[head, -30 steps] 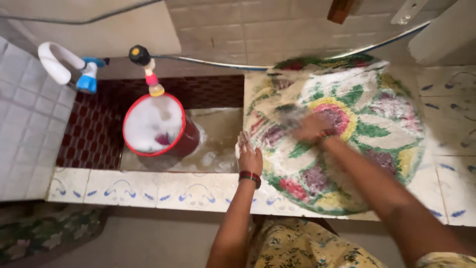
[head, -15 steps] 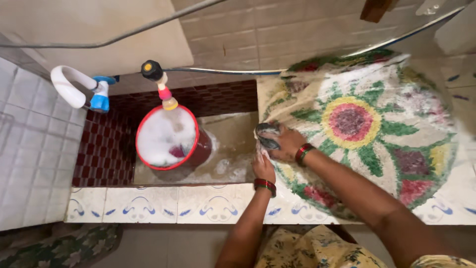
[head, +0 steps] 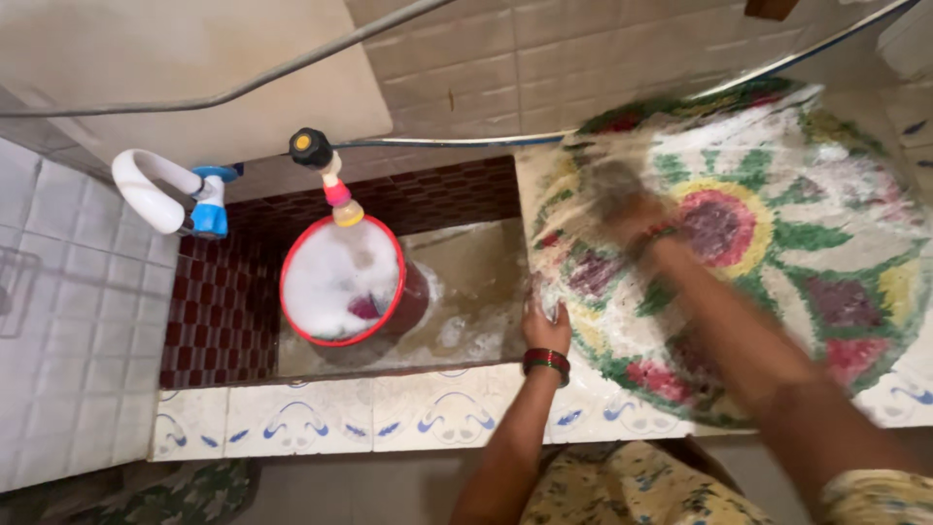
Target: The person washes a circular floral rug on a tiled surface by applying soap from a bucket and scrubbing the surface of the rug by hand.
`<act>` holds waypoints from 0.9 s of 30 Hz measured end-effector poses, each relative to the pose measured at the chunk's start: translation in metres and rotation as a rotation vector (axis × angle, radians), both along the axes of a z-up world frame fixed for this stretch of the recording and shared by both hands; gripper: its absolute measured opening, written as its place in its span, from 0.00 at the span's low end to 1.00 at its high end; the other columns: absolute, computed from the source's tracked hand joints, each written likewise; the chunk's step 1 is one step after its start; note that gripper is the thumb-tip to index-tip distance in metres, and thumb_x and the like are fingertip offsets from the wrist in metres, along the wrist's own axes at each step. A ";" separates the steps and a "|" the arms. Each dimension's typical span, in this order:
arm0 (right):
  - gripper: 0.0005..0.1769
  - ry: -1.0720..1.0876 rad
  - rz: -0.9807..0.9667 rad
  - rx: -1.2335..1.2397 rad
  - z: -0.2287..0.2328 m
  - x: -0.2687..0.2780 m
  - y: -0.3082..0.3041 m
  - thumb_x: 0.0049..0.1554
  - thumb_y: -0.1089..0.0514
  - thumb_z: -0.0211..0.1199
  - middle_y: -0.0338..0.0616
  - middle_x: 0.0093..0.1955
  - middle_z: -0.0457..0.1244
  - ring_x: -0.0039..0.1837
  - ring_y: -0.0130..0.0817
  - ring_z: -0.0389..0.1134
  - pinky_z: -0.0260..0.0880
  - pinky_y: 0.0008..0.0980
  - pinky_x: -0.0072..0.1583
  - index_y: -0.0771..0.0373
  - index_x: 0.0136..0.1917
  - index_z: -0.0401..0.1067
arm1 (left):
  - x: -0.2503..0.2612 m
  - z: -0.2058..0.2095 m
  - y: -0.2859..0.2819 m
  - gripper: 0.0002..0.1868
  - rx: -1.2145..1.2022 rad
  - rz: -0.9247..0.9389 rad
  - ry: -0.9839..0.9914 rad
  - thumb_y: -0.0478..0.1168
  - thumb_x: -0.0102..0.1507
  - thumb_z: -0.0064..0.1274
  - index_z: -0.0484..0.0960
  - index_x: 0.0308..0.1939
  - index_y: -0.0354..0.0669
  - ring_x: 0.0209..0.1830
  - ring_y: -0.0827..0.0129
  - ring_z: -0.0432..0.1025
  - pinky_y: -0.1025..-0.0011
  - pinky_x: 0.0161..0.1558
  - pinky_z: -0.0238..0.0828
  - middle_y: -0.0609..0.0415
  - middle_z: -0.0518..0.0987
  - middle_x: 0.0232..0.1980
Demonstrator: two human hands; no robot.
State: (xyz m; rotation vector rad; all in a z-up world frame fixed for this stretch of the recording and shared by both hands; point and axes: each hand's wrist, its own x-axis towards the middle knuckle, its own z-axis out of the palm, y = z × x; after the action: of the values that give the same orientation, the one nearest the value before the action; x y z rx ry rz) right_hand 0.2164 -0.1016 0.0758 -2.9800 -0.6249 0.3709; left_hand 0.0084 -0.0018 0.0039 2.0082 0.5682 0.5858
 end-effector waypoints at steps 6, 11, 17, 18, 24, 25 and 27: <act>0.44 0.162 0.306 0.102 0.036 0.000 0.016 0.52 0.27 0.56 0.55 0.77 0.54 0.73 0.56 0.59 0.59 0.55 0.70 0.38 0.79 0.58 | -0.009 -0.007 0.005 0.37 0.197 0.074 0.026 0.40 0.55 0.65 0.71 0.68 0.39 0.72 0.36 0.62 0.51 0.65 0.61 0.30 0.70 0.71; 0.43 0.045 -0.343 0.190 0.060 0.060 -0.127 0.54 0.24 0.56 0.57 0.75 0.58 0.72 0.55 0.62 0.61 0.53 0.71 0.46 0.75 0.63 | 0.004 -0.024 0.002 0.34 -0.056 0.069 0.276 0.50 0.60 0.61 0.73 0.68 0.43 0.62 0.43 0.73 0.57 0.64 0.70 0.36 0.78 0.63; 0.45 0.006 -0.268 0.030 -0.013 0.059 -0.033 0.56 0.22 0.55 0.60 0.72 0.62 0.71 0.55 0.65 0.64 0.51 0.71 0.55 0.71 0.70 | 0.003 -0.026 0.002 0.35 0.113 0.039 0.034 0.44 0.59 0.61 0.72 0.70 0.38 0.60 0.37 0.72 0.53 0.59 0.70 0.30 0.76 0.64; 0.45 0.015 -0.182 0.006 -0.024 0.051 0.001 0.56 0.21 0.55 0.60 0.71 0.63 0.71 0.55 0.66 0.65 0.50 0.71 0.57 0.70 0.71 | 0.004 -0.025 0.002 0.34 0.091 0.040 0.076 0.45 0.60 0.61 0.72 0.69 0.39 0.60 0.38 0.72 0.54 0.59 0.70 0.31 0.76 0.63; 0.43 0.194 0.257 0.148 -0.002 0.036 0.050 0.53 0.23 0.57 0.60 0.69 0.64 0.69 0.55 0.66 0.65 0.50 0.70 0.52 0.71 0.71 | 0.000 -0.009 0.001 0.36 0.010 0.037 0.133 0.43 0.60 0.60 0.69 0.71 0.42 0.61 0.39 0.72 0.55 0.60 0.70 0.32 0.75 0.65; 0.43 0.160 0.187 0.194 0.004 0.041 0.020 0.53 0.23 0.57 0.60 0.69 0.64 0.69 0.54 0.66 0.65 0.50 0.69 0.51 0.70 0.71 | 0.001 -0.007 0.002 0.35 0.030 0.035 0.124 0.43 0.60 0.61 0.69 0.71 0.41 0.61 0.38 0.72 0.55 0.60 0.70 0.32 0.75 0.65; 0.42 0.109 -0.111 0.243 0.022 0.058 -0.063 0.53 0.23 0.57 0.59 0.69 0.64 0.69 0.54 0.66 0.64 0.50 0.69 0.50 0.70 0.71 | 0.003 -0.003 0.004 0.35 0.053 0.039 0.100 0.42 0.59 0.61 0.70 0.70 0.40 0.61 0.38 0.72 0.55 0.60 0.70 0.32 0.75 0.64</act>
State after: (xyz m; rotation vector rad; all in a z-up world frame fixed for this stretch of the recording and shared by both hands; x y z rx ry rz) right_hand 0.2743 -0.1649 0.0982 -2.7269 -0.4558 0.4129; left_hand 0.0112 0.0022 0.0010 2.0891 0.6595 0.5314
